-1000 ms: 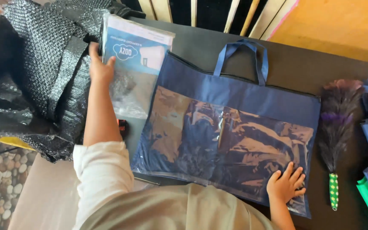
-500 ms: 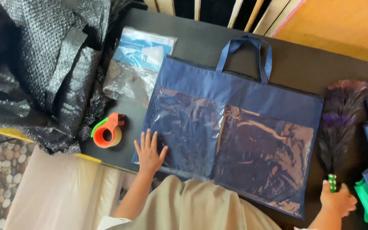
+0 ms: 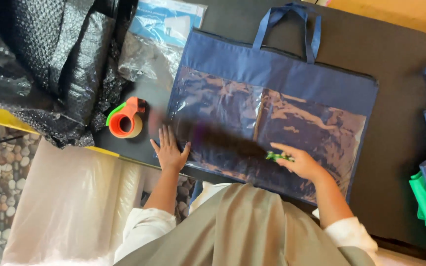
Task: The person dusts a blue tote bag with a feather duster, then places a plastic-wrapped pillow inside. They add a small packaged item to the bag's clear window and dust the exterior again before closing the bag.
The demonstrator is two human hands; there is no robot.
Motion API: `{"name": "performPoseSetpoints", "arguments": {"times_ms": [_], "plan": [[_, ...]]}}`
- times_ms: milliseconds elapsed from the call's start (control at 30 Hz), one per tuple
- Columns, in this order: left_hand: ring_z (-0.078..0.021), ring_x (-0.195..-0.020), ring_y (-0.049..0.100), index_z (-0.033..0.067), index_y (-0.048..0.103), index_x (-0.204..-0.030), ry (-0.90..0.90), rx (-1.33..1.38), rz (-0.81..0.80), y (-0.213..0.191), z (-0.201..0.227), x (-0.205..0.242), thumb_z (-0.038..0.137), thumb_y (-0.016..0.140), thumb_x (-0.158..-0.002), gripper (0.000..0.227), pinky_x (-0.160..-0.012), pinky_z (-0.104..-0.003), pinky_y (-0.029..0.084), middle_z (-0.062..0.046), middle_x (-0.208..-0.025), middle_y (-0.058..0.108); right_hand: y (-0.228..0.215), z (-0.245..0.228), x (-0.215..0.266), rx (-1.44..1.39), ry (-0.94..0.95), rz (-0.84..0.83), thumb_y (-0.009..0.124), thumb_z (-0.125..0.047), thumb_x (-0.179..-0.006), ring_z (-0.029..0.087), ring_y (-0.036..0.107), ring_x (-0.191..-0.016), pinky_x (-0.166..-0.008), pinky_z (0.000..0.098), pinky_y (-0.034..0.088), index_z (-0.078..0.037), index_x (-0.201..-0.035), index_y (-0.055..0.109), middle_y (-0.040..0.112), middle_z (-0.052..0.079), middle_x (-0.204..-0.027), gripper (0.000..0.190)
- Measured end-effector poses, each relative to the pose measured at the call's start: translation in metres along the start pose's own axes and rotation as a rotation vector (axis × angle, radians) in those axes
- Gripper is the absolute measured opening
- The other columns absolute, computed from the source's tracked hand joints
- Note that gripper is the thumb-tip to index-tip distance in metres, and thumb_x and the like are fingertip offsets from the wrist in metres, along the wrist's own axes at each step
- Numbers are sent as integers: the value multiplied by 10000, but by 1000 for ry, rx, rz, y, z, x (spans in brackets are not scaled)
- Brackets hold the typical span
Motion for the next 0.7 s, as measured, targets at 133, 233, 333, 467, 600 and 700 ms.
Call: {"name": "performPoseSetpoints", "arguments": {"times_ms": [133, 233, 333, 467, 600, 700], "plan": [[-215, -1621, 18, 144, 186, -1668, -19, -10, 3, -12, 3, 3, 702, 416, -904, 973, -1275, -586, -69, -55, -1749, 133, -9, 18, -42, 129, 86, 1, 642, -166, -970, 235, 601, -523, -618, 388, 540, -211, -1318, 736, 782, 224, -825, 364], [-224, -1614, -27, 180, 59, -1676, 15, 4, -10, -5, 2, 5, 728, 368, -937, 970, -1264, -624, -55, -40, -1753, -8, -38, 38, -69, 446, -80, 389, 658, -167, -941, 394, 714, -993, -900, 493, 558, -96, -1002, 774, 765, 184, -975, 149], [-210, -1615, -36, 191, 43, -1677, -8, 4, -39, -10, 5, 4, 747, 341, -930, 978, -1276, -603, -40, -23, -1755, -18, -44, 20, -80, 298, -250, 664, 652, -190, -1048, 219, 717, -1036, -921, 349, 561, -230, -1401, 696, 734, 51, -1245, 358], [-190, -1613, -30, 212, 62, -1674, -27, 0, -40, -13, 5, 3, 755, 349, -916, 975, -1284, -586, -35, -3, -1755, -3, -8, 6, -68, -196, -74, 267, 608, -127, -1028, 183, 574, -430, -390, 287, 483, -143, -1195, 690, 690, 159, -697, 187], [-204, -1605, 111, 212, 404, -1548, -60, -87, -131, 15, -5, -10, 813, 326, -872, 907, -1292, -565, -54, -36, -1684, 309, 6, 46, -53, -165, 149, -78, 643, -174, -979, 157, 564, -443, -354, 248, 430, -155, -1335, 694, 740, 212, -767, 360], [-199, -1617, 14, 213, 112, -1673, -37, 13, -4, -8, 3, 1, 735, 394, -882, 988, -1288, -580, -12, -1, -1758, 41, -20, 98, -81, -166, 143, 264, 595, -169, -1024, 202, 623, -476, -337, 272, 477, -261, -1378, 662, 735, 225, -809, 372]]}}
Point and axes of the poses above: each hand's wrist, its own x-axis away from the middle knuckle, its own y-axis out of the palm, z = x × y, the point moved 6 cm from there along -x, towards the middle knuckle
